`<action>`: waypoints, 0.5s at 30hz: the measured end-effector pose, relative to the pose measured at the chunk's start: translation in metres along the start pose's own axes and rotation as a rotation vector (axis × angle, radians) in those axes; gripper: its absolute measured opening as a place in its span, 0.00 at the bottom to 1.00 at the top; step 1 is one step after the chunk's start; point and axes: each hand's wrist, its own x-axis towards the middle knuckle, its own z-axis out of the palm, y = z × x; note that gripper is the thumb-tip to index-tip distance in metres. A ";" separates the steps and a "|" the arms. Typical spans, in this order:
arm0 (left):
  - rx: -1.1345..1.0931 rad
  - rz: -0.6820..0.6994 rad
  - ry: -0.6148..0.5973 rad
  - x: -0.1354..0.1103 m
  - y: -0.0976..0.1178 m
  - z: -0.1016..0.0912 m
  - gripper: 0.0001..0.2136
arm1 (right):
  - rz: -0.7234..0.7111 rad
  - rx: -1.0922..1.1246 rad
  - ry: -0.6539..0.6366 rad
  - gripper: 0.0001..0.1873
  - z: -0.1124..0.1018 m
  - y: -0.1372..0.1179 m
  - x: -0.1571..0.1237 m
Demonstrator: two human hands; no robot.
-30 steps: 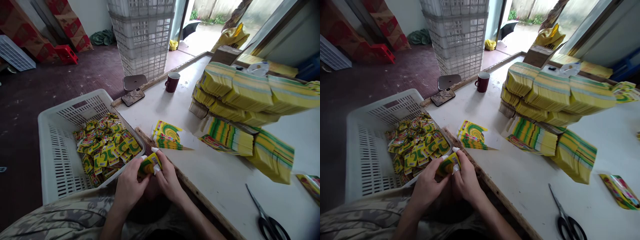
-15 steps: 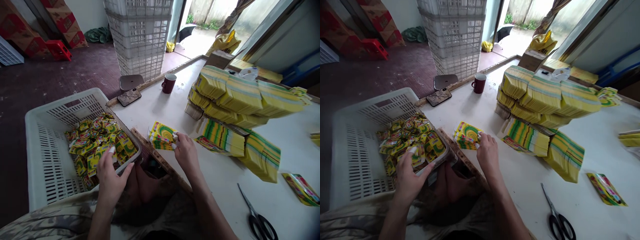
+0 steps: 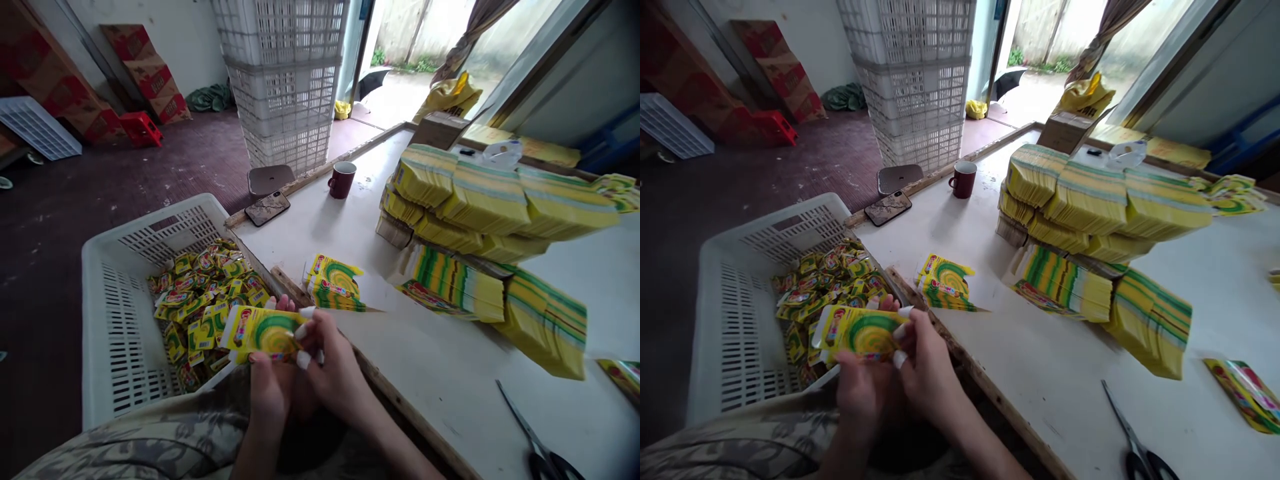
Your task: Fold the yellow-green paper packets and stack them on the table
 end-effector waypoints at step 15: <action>-0.043 -0.222 0.121 0.013 0.007 0.002 0.32 | 0.132 0.196 -0.082 0.19 0.003 0.010 0.005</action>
